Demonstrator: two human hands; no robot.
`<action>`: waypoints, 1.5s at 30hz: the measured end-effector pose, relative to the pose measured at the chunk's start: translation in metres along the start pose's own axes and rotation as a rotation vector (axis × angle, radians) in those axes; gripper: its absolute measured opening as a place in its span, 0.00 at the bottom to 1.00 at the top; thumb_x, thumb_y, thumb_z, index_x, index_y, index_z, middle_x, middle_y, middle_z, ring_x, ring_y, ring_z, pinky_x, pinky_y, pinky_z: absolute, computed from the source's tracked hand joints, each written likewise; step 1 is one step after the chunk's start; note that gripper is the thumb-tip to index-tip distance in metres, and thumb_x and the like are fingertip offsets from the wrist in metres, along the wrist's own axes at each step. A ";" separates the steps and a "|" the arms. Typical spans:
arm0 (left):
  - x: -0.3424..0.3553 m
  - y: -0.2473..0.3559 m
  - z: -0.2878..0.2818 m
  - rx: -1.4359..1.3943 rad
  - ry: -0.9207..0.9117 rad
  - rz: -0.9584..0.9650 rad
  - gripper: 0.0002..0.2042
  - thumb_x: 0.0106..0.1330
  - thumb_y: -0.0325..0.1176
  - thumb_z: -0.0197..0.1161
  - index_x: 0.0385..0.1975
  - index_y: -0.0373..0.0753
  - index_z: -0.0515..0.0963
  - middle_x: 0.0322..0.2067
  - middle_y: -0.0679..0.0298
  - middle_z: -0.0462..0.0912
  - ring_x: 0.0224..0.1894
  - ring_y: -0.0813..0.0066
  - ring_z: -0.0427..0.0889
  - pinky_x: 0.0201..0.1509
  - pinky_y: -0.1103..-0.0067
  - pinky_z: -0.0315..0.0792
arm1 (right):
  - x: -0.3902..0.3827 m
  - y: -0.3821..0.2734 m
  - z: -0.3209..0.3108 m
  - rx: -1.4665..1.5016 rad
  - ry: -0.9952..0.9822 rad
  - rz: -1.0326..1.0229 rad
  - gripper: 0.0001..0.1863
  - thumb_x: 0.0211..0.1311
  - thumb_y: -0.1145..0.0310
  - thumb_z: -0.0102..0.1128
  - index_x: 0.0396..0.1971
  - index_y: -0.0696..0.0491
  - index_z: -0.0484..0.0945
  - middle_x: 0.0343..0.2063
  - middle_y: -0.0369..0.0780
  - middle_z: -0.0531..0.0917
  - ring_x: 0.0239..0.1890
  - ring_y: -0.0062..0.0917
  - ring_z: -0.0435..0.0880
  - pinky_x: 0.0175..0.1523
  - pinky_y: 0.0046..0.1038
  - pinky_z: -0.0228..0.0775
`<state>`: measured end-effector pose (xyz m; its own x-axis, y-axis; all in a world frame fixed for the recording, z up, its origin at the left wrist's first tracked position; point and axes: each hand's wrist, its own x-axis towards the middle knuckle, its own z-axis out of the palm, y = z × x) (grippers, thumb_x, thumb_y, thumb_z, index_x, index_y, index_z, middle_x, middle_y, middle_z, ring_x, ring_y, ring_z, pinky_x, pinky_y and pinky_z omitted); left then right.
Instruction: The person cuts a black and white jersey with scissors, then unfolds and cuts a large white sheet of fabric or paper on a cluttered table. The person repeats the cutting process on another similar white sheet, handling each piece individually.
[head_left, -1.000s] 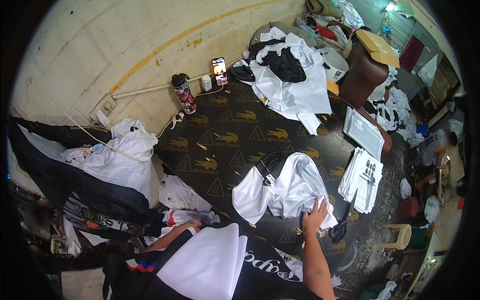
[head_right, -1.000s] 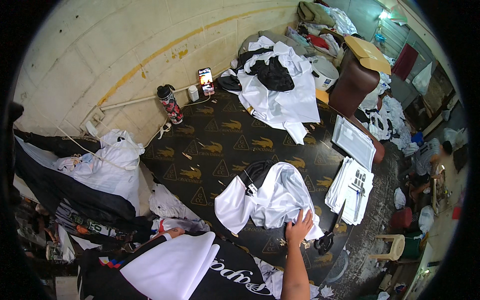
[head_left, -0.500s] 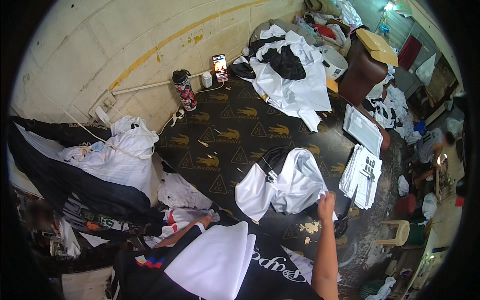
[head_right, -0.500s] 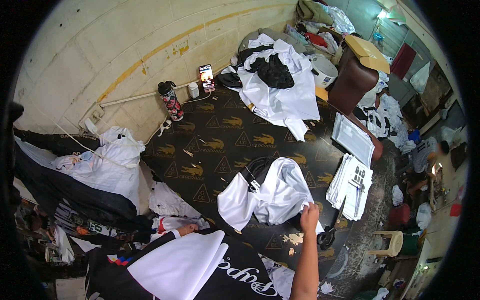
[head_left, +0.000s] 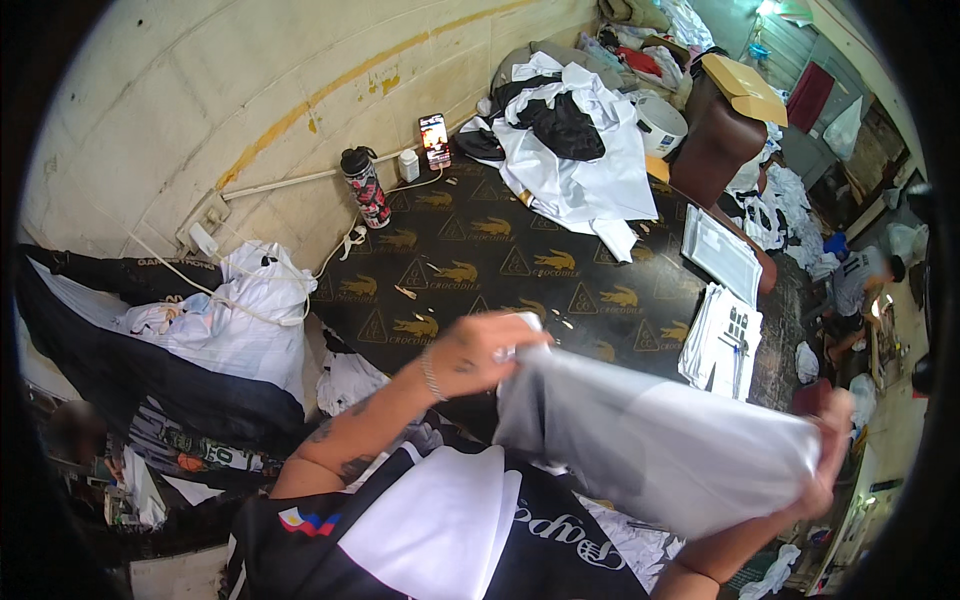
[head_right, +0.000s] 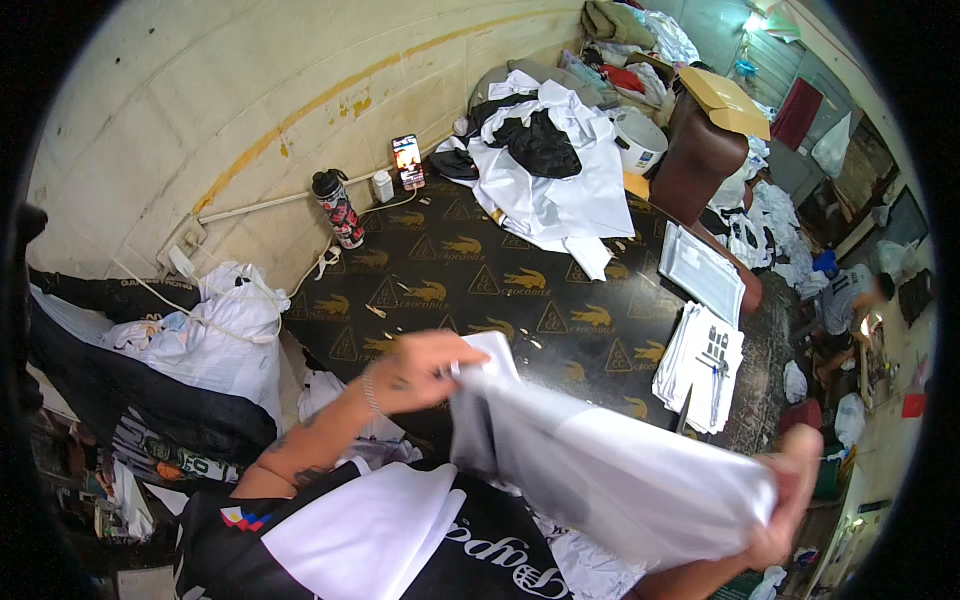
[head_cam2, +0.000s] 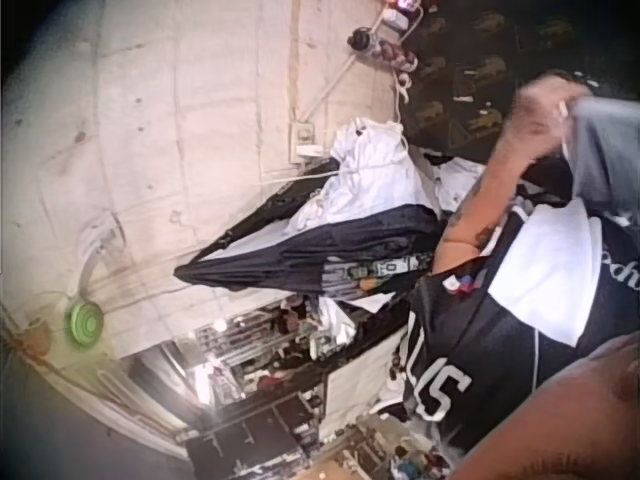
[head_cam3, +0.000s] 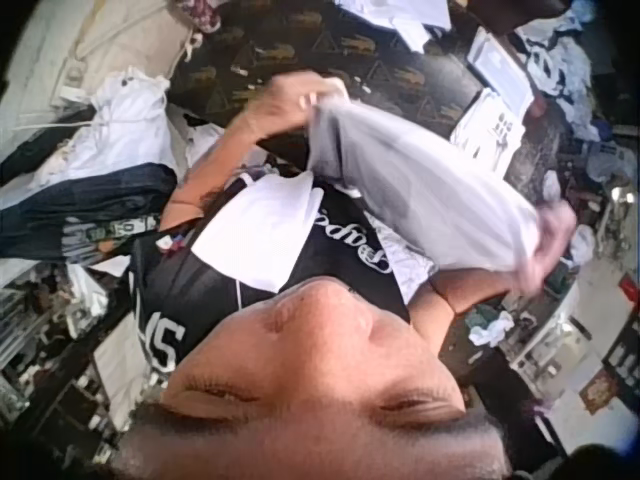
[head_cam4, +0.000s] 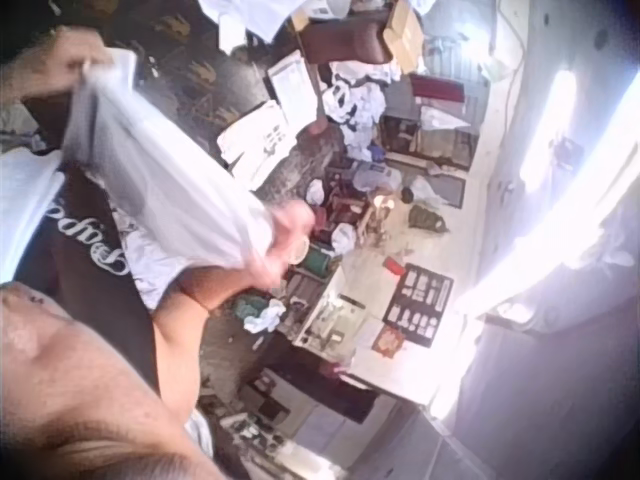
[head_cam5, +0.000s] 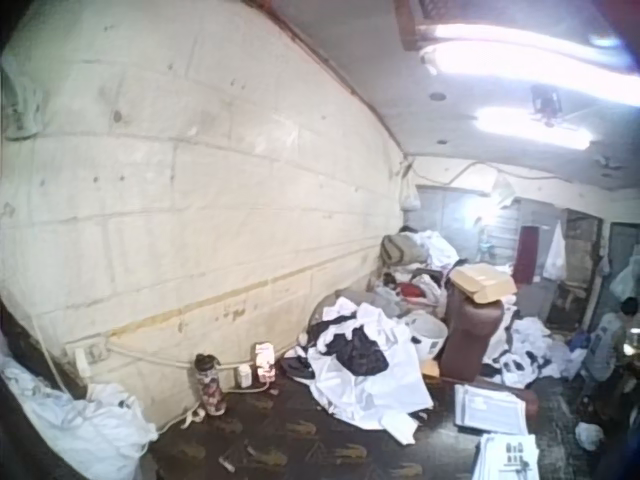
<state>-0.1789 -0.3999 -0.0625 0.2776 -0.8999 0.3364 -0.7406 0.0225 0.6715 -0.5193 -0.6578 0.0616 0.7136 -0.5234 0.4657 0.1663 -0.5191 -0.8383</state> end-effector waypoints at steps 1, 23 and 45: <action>0.000 -0.001 -0.009 0.066 0.244 0.061 0.25 0.61 0.20 0.66 0.61 0.39 0.80 0.50 0.51 0.86 0.55 0.54 0.85 0.63 0.65 0.78 | -0.010 -0.005 -0.027 -0.154 0.095 0.016 0.17 0.61 0.78 0.62 0.52 0.60 0.78 0.49 0.39 0.81 0.51 0.23 0.80 0.58 0.24 0.71; 0.028 -0.064 0.026 0.379 -0.259 0.066 0.21 0.56 0.28 0.69 0.52 0.45 0.84 0.46 0.57 0.82 0.53 0.57 0.83 0.56 0.59 0.78 | -0.011 0.047 -0.118 -0.489 0.202 0.238 0.16 0.72 0.68 0.64 0.55 0.60 0.84 0.54 0.42 0.84 0.53 0.23 0.81 0.60 0.25 0.71; -0.137 -0.155 0.065 0.249 -0.686 -0.781 0.26 0.60 0.27 0.58 0.61 0.42 0.81 0.64 0.51 0.80 0.68 0.50 0.76 0.75 0.67 0.67 | -0.217 0.283 0.039 -1.178 0.065 0.583 0.15 0.69 0.63 0.67 0.47 0.58 0.86 0.57 0.54 0.81 0.59 0.49 0.80 0.61 0.45 0.75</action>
<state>-0.1419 -0.3084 -0.2553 0.3827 -0.6812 -0.6241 -0.6322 -0.6857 0.3608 -0.6006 -0.6649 -0.2874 0.4393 -0.8835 0.1626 -0.8655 -0.4647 -0.1868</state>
